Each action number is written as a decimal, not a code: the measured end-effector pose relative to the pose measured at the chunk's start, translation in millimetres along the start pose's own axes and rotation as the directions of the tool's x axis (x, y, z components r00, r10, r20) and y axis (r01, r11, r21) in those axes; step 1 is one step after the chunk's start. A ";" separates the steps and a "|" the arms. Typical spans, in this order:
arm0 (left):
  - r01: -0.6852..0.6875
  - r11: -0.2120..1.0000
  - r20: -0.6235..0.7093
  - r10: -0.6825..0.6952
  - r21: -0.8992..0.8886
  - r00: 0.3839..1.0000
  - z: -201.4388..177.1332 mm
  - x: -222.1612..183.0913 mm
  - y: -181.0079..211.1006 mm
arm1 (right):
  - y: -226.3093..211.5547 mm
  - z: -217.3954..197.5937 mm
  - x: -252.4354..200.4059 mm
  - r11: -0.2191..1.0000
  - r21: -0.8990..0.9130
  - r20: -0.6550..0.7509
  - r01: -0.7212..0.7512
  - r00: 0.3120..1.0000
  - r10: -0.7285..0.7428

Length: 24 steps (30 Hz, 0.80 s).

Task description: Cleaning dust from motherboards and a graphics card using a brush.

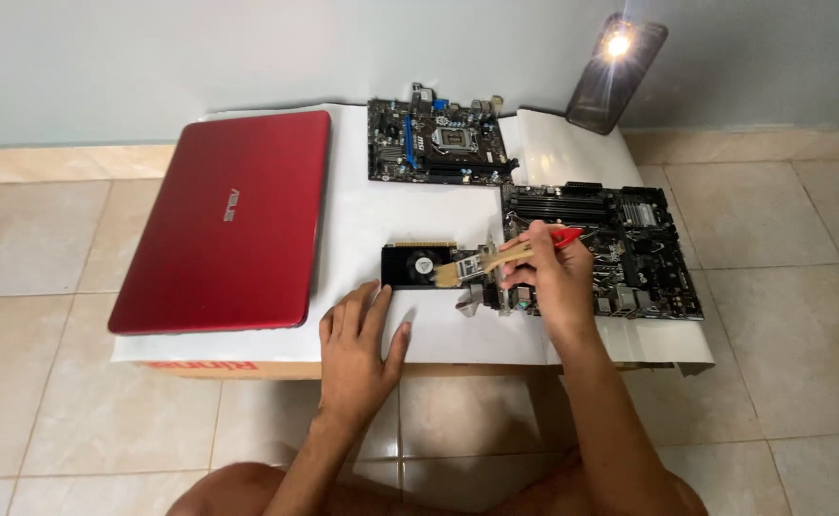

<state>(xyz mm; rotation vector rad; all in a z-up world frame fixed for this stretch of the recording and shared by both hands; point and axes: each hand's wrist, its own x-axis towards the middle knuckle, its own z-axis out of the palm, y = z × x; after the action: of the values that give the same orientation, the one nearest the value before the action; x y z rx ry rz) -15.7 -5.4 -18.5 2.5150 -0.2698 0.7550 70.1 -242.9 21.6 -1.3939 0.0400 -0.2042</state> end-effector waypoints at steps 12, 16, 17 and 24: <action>-0.052 0.994 0.034 0.049 0.092 0.998 9.4 -17.3 1.8 | 2.2 -4.8 4.7 0.997 0.023 0.074 0.071 0.995 -0.072; -0.059 0.994 0.024 0.057 0.091 0.998 10.8 -17.1 2.2 | 8.4 -10.5 8.0 0.998 0.053 0.079 0.025 0.996 -0.029; -0.055 0.994 0.022 0.053 0.091 0.998 11.2 -17.2 2.5 | 2.6 -9.5 7.3 0.998 0.036 0.089 0.055 0.994 -0.058; -0.030 0.997 0.007 0.030 0.068 1.000 6.3 -14.0 5.4 | 12.5 -14.2 8.6 0.997 0.012 0.126 0.073 0.989 -0.074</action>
<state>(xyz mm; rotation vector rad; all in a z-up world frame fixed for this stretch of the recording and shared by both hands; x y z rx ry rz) -26.1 -12.6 -28.8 2.5832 -0.2885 0.7814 77.9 -256.2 7.6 -1.3992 -0.1167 -0.1768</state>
